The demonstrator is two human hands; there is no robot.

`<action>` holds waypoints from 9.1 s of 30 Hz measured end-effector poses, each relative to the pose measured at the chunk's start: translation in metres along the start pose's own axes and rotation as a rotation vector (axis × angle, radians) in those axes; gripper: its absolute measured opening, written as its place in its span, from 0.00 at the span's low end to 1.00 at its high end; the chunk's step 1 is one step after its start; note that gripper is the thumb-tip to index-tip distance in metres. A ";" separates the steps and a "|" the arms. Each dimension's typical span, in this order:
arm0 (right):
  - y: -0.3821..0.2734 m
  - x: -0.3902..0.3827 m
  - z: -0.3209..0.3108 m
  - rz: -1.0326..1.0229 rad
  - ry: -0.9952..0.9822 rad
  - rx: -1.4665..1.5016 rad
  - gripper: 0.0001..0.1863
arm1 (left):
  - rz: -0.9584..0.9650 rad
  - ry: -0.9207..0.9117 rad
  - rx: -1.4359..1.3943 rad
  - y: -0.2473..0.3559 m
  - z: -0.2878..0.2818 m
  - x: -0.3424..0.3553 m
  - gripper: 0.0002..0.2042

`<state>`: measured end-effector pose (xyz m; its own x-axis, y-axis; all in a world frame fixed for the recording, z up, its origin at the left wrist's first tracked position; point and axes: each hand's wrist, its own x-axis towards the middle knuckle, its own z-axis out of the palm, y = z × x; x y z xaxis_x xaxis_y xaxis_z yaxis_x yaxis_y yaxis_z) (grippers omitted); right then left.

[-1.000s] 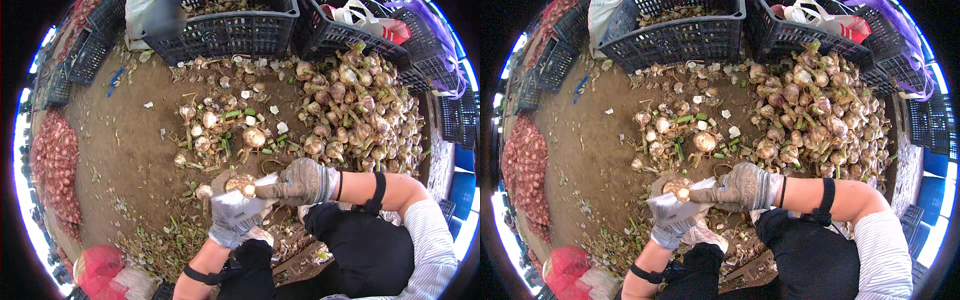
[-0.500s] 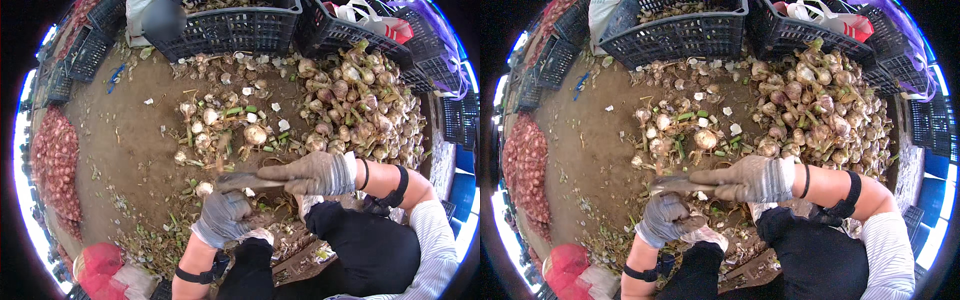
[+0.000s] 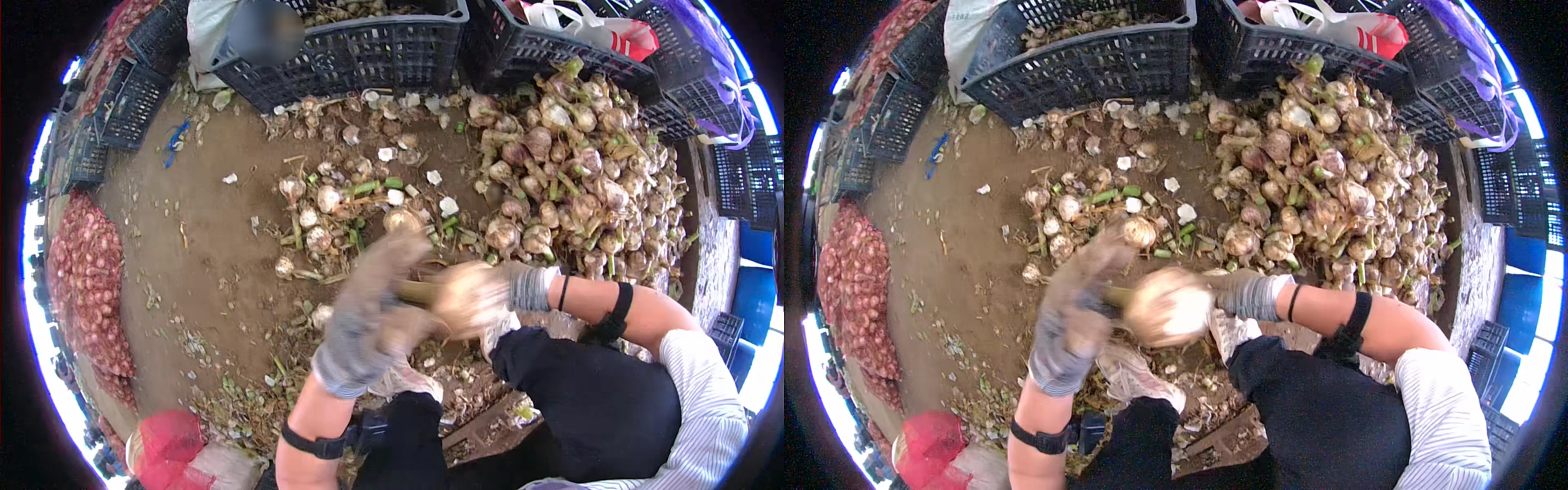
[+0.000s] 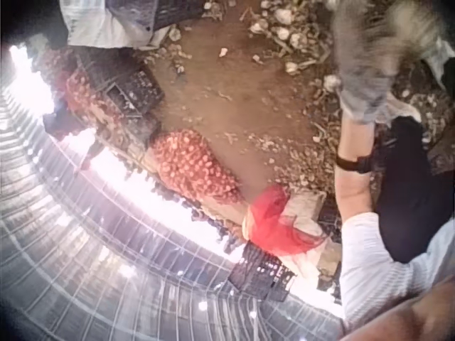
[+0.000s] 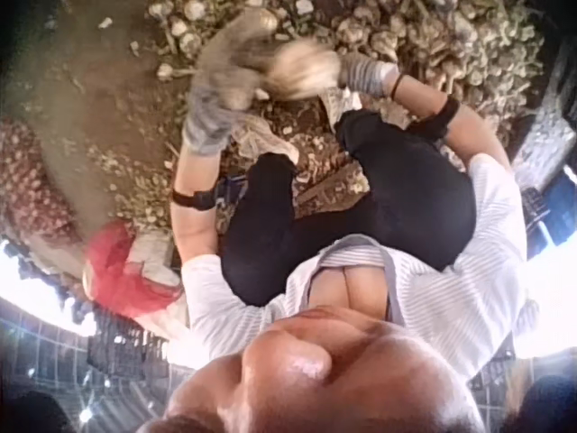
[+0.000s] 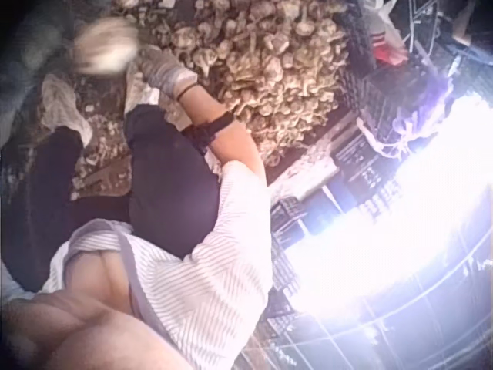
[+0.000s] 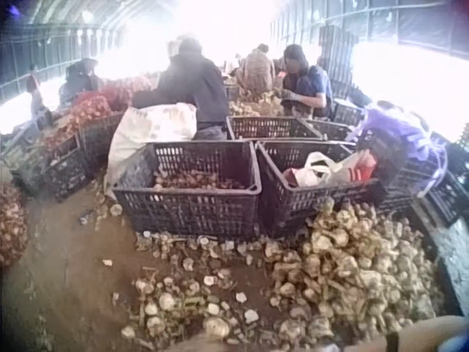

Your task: The recorder uses a cleaver to trim the roots and stems of garlic bulbs on the floor of a processing area.

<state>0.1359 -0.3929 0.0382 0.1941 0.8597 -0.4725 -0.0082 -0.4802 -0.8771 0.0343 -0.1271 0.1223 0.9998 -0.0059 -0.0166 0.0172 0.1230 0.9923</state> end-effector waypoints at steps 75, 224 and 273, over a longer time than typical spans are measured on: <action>-0.037 0.006 -0.015 0.475 -0.137 -0.026 0.30 | -0.332 0.760 0.574 -0.041 -0.059 0.004 0.26; -0.123 0.011 -0.017 -0.234 -0.072 -0.053 0.27 | 0.267 -0.258 0.872 0.002 -0.011 -0.037 0.15; -0.149 0.050 -0.007 -0.607 0.147 -0.678 0.37 | -0.141 0.387 -0.162 -0.015 -0.028 -0.011 0.43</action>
<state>0.1538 -0.2794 0.1462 0.1007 0.9890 0.1086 0.7032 0.0065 -0.7109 0.0232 -0.1015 0.1039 0.9148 0.3346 -0.2261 0.1233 0.3016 0.9454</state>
